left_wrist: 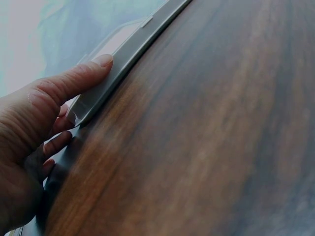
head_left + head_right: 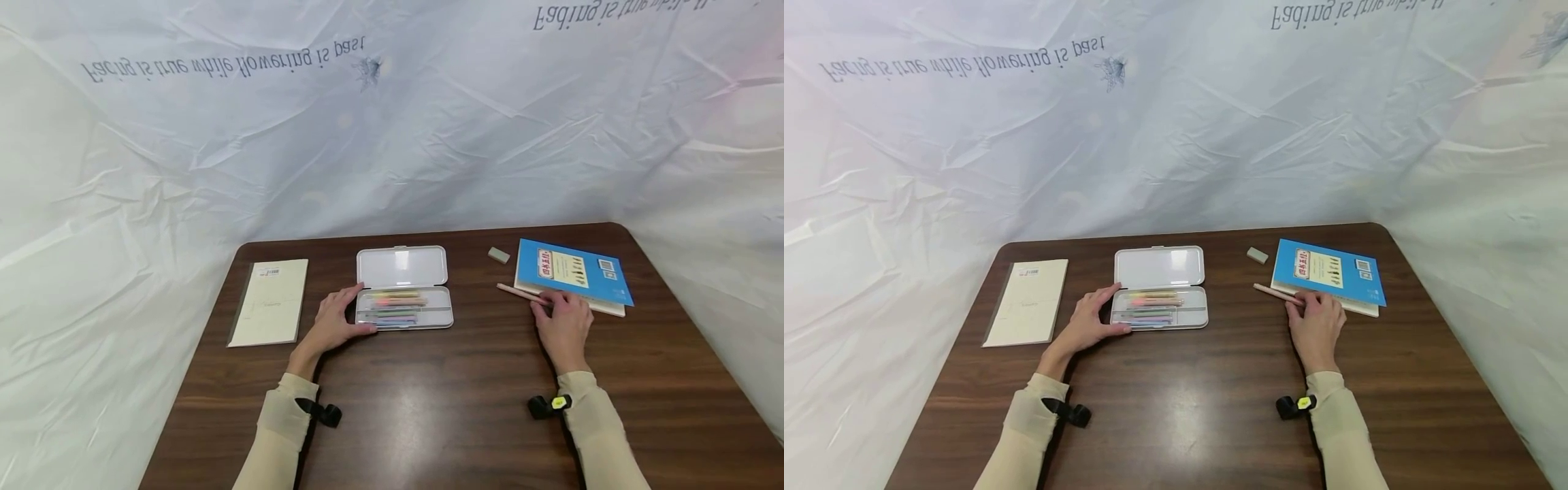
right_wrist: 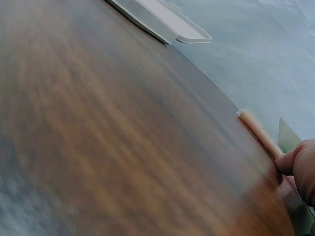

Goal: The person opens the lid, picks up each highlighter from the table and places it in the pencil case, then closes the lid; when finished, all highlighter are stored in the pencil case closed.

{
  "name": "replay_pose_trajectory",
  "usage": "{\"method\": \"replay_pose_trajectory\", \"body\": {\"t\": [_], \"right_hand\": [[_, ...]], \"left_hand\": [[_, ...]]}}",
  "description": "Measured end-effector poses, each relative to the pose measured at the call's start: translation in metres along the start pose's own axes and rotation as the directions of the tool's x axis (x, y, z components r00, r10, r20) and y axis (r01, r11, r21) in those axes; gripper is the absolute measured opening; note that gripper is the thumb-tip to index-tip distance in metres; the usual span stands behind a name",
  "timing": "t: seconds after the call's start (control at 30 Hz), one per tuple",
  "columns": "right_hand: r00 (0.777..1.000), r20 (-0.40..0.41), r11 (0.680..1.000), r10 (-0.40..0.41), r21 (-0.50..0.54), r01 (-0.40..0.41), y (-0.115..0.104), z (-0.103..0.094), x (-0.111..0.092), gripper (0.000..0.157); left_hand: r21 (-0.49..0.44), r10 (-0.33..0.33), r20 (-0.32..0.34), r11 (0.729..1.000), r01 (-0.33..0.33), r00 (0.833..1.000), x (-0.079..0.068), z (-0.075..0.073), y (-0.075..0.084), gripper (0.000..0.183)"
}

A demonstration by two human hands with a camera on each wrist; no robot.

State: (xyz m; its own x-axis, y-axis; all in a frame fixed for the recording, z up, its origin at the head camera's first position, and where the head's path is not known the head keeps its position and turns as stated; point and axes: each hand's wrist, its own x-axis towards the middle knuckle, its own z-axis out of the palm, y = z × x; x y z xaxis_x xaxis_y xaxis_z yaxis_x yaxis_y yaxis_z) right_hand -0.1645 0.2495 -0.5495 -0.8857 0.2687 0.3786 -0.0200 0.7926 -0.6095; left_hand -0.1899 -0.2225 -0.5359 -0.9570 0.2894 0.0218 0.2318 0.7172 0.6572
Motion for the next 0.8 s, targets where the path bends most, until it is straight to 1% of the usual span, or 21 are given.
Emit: {"method": "replay_pose_trajectory", "body": {"t": [0.1,0.23,0.47,0.6,0.8], "right_hand": [[1.0,0.004,1.0,0.001,-0.004,-0.001,0.0007,0.0,-0.0001,0.018],[1.0,0.002,1.0,-0.018,-0.001,0.018,0.0016,0.0001,-0.0007,0.018],[0.998,-0.016,0.997,-0.063,0.047,0.064,0.0024,0.0004,-0.0015,0.013],[0.993,-0.049,0.989,-0.107,0.095,0.111,0.0011,0.001,0.0004,0.012],[0.978,-0.101,0.968,-0.184,0.152,0.198,-0.004,0.0049,0.004,0.01]], "left_hand": [[-0.002,0.003,0.001,1.0,-0.003,1.0,0.0001,-0.0001,0.0005,0.105],[-0.007,0.004,0.002,1.0,-0.004,1.0,-0.0001,-0.0001,0.0016,0.105],[-0.01,-0.004,0.009,1.0,0.004,1.0,-0.0005,-0.0004,0.0023,0.106],[-0.006,-0.003,0.012,1.0,0.003,1.0,0.0004,-0.0011,0.002,0.106],[0.0,-0.01,0.02,1.0,0.01,1.0,0.0013,-0.0014,0.0013,0.107]]}}
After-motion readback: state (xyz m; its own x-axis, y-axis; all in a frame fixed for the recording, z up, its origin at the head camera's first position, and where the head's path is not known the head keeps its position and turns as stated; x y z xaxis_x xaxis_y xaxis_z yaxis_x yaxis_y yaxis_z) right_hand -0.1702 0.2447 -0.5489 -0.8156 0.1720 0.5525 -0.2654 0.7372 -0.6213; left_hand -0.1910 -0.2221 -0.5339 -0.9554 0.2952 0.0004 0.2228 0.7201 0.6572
